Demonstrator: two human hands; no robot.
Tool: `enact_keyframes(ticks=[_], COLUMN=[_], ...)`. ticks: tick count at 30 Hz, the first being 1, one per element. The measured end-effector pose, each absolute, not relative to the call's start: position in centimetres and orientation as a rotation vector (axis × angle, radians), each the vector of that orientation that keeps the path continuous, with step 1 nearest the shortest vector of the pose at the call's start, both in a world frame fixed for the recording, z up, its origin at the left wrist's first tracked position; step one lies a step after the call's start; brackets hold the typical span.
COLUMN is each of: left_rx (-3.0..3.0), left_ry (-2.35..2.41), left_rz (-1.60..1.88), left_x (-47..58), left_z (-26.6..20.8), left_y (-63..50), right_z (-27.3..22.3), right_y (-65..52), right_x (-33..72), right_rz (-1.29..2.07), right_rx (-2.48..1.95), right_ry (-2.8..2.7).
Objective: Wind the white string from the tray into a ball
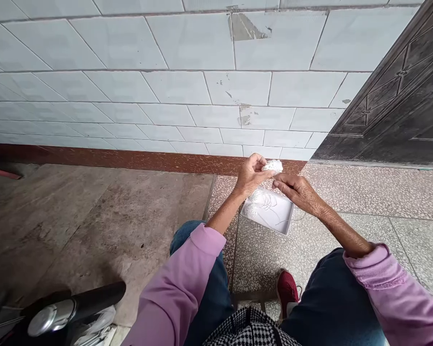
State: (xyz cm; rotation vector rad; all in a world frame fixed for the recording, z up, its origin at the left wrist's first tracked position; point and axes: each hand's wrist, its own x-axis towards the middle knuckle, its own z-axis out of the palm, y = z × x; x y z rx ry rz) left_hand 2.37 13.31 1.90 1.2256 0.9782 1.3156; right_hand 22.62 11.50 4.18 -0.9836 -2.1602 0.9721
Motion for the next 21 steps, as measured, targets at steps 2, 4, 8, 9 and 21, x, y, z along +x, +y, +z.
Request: enact_keyframes(ticks=[2, 4, 8, 9, 21], left_rx=[1.336, 1.414, 1.472, 1.456, 1.125], left_ry=[1.02, 1.016, 0.908, 0.886, 0.792], left_rz=[1.292, 1.221, 1.046, 1.016, 1.13], left_x=[2.1, 1.8, 1.4, 1.4, 2.7], left_z=[1.8, 1.8, 1.8, 1.8, 1.4], left_y=[13.1, 12.7, 11.8, 11.6, 10.6], right_z=[4.7, 5.0, 5.2, 5.2, 5.8], right_y=[11.5, 11.6, 11.9, 11.9, 12.0], right_x=[22.6, 22.6, 22.4, 22.2, 21.6], right_rz=[0.945, 0.905, 0.881, 0.889, 0.923], right_rx=[-1.005, -1.027, -1.029, -1.03, -1.045], right_ry=[-2.13, -2.074, -1.97, -1.957, -1.769])
